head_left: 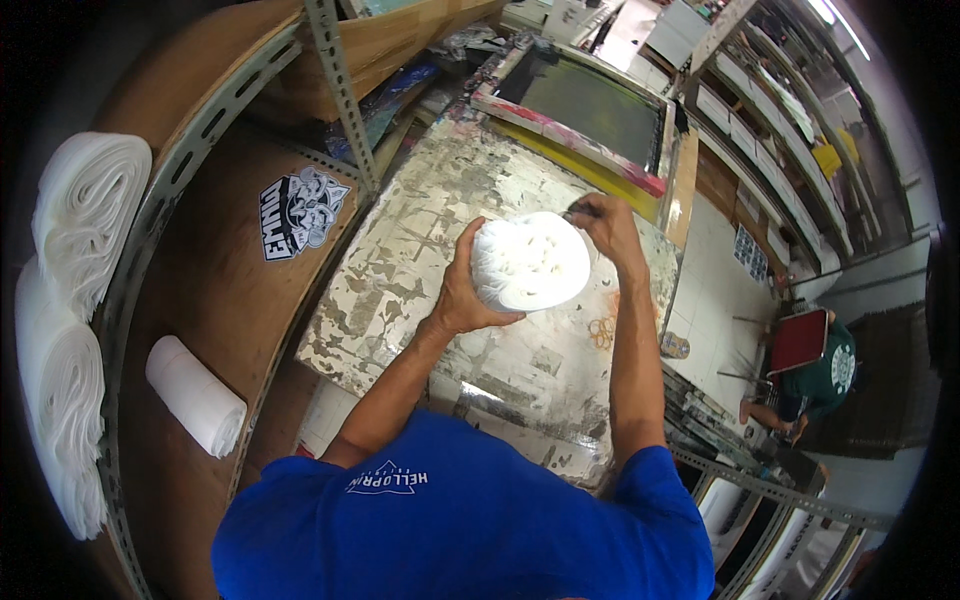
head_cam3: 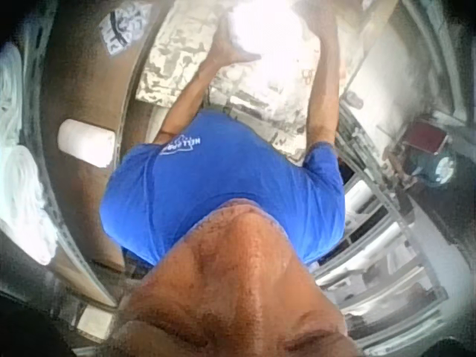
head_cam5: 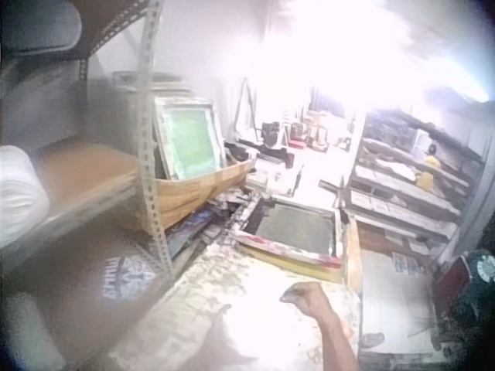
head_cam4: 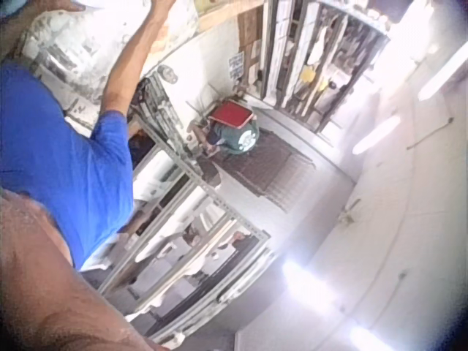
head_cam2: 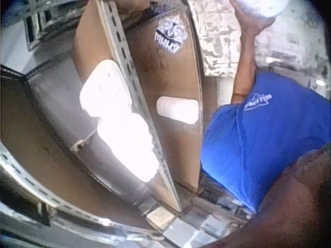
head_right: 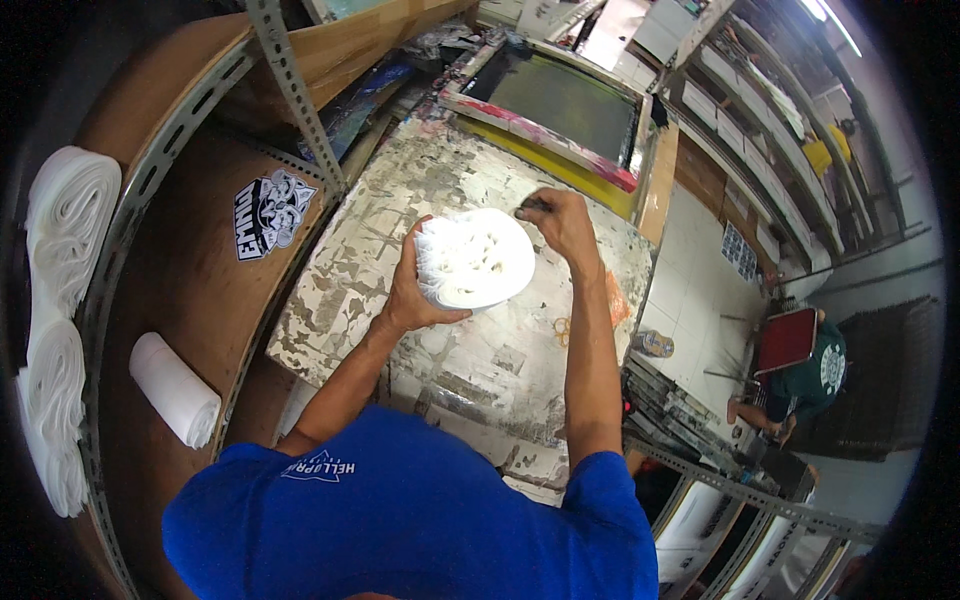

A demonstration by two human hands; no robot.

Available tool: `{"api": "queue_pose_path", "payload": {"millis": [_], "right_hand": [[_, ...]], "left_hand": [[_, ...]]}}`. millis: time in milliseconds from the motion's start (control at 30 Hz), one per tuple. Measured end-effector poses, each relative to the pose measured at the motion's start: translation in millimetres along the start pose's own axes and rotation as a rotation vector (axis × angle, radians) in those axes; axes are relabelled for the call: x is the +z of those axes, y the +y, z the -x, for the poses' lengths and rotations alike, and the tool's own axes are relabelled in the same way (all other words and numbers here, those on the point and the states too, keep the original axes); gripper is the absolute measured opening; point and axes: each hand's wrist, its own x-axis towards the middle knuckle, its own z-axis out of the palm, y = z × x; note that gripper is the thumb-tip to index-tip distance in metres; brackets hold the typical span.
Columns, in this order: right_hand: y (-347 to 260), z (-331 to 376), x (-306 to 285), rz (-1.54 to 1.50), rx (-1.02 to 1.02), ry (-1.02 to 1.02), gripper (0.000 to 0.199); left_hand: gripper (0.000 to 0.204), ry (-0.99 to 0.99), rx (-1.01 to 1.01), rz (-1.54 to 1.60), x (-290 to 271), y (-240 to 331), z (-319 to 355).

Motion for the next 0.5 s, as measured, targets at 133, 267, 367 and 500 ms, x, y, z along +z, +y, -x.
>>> {"api": "queue_pose_path", "payload": {"millis": [133,267,367,500], "right_hand": [[-21.4,-54.7,24.1,-0.143,-0.184,-0.374,0.013],[-41.0,-74.3,49.0,-0.202,-0.273,-0.617,0.017],[-60.1,-74.2,54.0,-0.206,-0.275,-0.690,0.017],[-70.1,-76.9,55.2,-0.173,-0.257,-0.738,0.017]], "left_hand": [[0.147,-0.012,-0.024,-0.026,-3.8,8.8,-0.7],[0.150,-0.035,-0.141,0.018,-5.9,9.7,0.5],[0.150,-0.039,-0.161,0.078,-6.5,7.7,0.9],[0.154,-0.036,-0.158,0.131,-5.0,6.7,0.3]]}}
